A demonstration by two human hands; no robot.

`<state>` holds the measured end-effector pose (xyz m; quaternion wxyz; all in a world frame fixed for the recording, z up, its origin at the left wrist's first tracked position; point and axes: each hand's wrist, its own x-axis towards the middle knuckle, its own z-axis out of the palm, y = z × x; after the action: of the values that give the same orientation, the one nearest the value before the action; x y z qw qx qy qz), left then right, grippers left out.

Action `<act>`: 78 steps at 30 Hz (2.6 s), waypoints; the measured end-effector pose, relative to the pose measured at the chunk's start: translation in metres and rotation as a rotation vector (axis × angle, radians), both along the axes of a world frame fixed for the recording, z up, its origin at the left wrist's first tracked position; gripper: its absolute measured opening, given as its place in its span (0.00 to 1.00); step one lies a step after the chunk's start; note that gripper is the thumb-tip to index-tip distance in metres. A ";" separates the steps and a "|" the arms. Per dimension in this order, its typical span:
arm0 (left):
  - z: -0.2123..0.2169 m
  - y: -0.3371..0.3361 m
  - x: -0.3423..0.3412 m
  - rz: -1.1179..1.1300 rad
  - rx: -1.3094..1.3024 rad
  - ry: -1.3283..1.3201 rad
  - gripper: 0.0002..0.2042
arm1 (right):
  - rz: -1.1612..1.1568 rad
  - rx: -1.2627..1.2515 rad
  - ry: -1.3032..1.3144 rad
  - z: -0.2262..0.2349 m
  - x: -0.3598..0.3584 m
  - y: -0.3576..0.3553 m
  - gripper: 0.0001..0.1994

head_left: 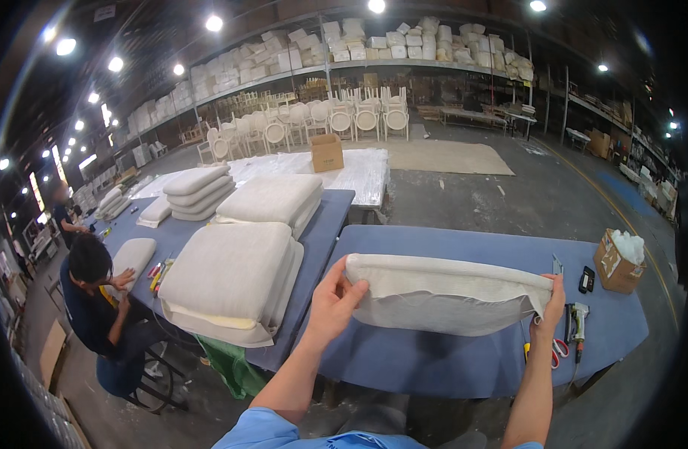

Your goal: The person trims excess fabric from a cushion cover using a seam ripper and scissors. They repeatedly flip the cushion to access different edges, remove loose threads, and place the finished cushion on a stack.

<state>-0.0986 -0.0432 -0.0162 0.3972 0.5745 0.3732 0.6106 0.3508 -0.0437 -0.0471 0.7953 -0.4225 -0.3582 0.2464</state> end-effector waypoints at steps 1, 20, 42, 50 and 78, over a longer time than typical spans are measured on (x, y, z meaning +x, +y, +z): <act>0.004 -0.004 0.004 0.000 0.024 0.027 0.31 | 0.014 0.014 0.023 0.000 0.007 0.004 0.22; 0.029 -0.069 0.054 -0.215 0.252 0.061 0.19 | 0.144 0.037 0.208 -0.016 0.077 0.008 0.23; 0.026 -0.008 0.020 -0.048 -0.021 -0.174 0.27 | 0.110 -0.011 0.041 -0.001 0.038 0.013 0.22; 0.020 0.034 -0.013 -0.006 -0.224 -0.009 0.28 | 0.161 -0.057 -0.082 0.016 0.008 0.018 0.30; 0.006 0.005 -0.035 -0.048 -0.287 -0.156 0.27 | 0.093 0.070 0.038 0.009 -0.033 -0.034 0.23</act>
<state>-0.1334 -0.0381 -0.0102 0.5176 0.4715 0.4108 0.5839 0.3180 -0.0773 -0.0376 0.8038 -0.3727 -0.3708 0.2782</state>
